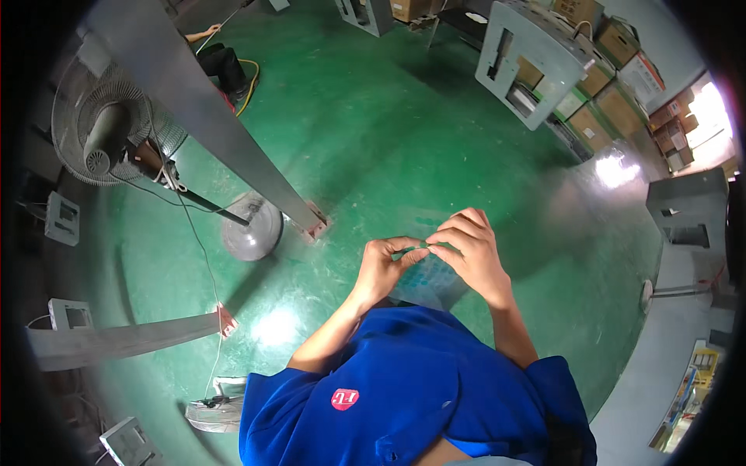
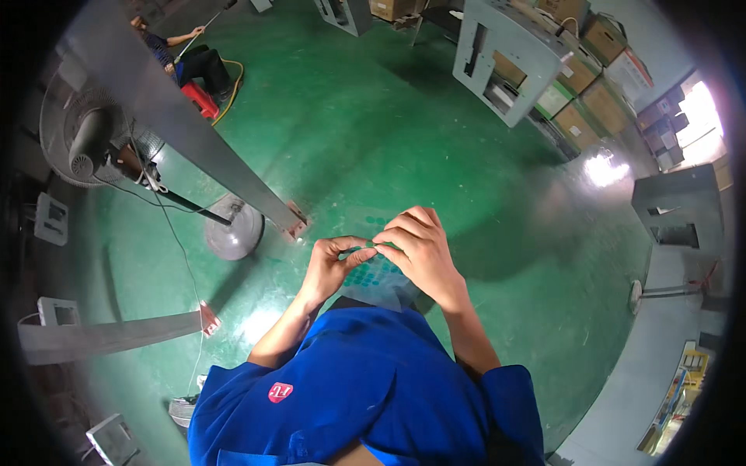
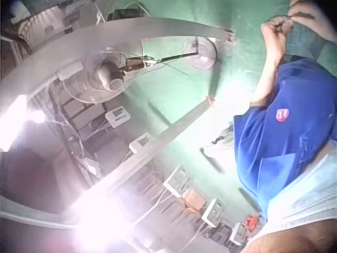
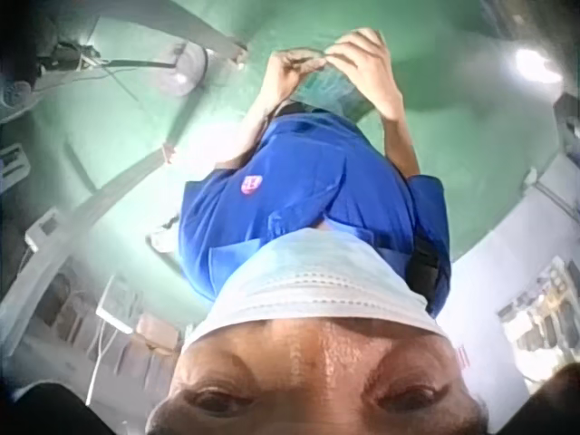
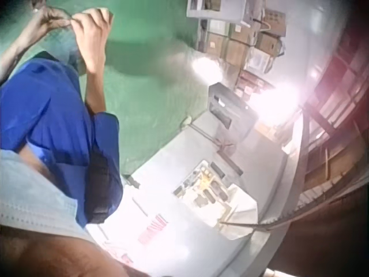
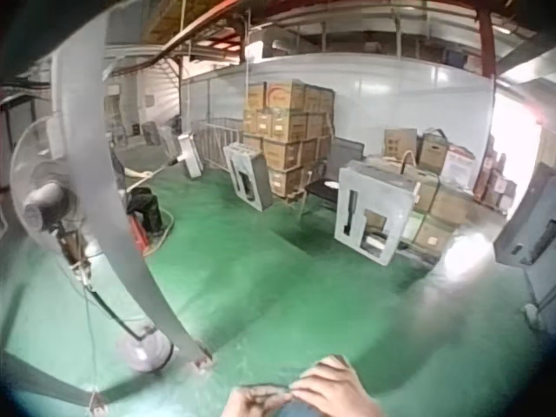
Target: The recorder is applying circular green stickers onto specific marked points on metal cabinet/housing units within a fabrication floor environment.
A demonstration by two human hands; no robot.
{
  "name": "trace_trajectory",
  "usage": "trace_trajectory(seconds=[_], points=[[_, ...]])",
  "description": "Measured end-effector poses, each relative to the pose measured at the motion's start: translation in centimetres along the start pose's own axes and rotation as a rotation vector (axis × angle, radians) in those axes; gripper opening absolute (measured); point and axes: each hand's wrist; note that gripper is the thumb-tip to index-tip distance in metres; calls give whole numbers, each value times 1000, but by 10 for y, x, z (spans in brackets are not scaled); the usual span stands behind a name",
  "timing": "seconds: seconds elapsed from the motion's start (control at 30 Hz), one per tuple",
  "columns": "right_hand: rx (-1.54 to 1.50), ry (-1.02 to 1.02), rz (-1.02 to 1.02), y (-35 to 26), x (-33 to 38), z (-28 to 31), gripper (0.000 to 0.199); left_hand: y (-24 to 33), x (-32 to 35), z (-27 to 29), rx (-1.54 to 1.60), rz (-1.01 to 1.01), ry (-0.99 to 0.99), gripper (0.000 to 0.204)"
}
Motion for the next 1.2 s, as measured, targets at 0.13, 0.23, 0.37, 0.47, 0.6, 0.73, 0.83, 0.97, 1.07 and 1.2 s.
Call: trace_trajectory(seconds=[0.13,0.23,0.37,0.47,0.6,0.73,0.83,0.97,1.07,1.2], points=[[-75,-89,-27,47,-57,-6,15,-10,-62,15,-44,-29,56,17],[-102,-110,-6,92,-103,-16,17,-20,-118,29,-53,-18,98,17],[-125,-157,38,158,-160,-31,19,-29,-193,43,-87,24,135,19],[-159,-229,51,201,-209,-31,19,-29,-249,53,-95,96,151,20],[-205,-330,75,250,-262,-36,19,-31,-304,61,-42,111,210,19],[-230,-381,130,278,-307,-54,18,-37,-341,79,-14,137,285,18],[-248,-426,125,300,-338,-76,18,-39,-368,102,-70,211,298,17],[-244,-438,100,324,-384,-106,17,-57,-415,141,-70,203,291,18],[-230,-437,72,340,-419,-126,17,-70,-449,175,-120,178,277,19],[-255,-406,22,361,-455,-156,16,-73,-489,213,-102,215,242,19]])
Point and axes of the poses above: each hand's wrist, its own x-axis away from the middle knuckle, its own z-axis out of the back of the hand, y = z × x, and after that the axes turned 1 degree about -x, right-handed
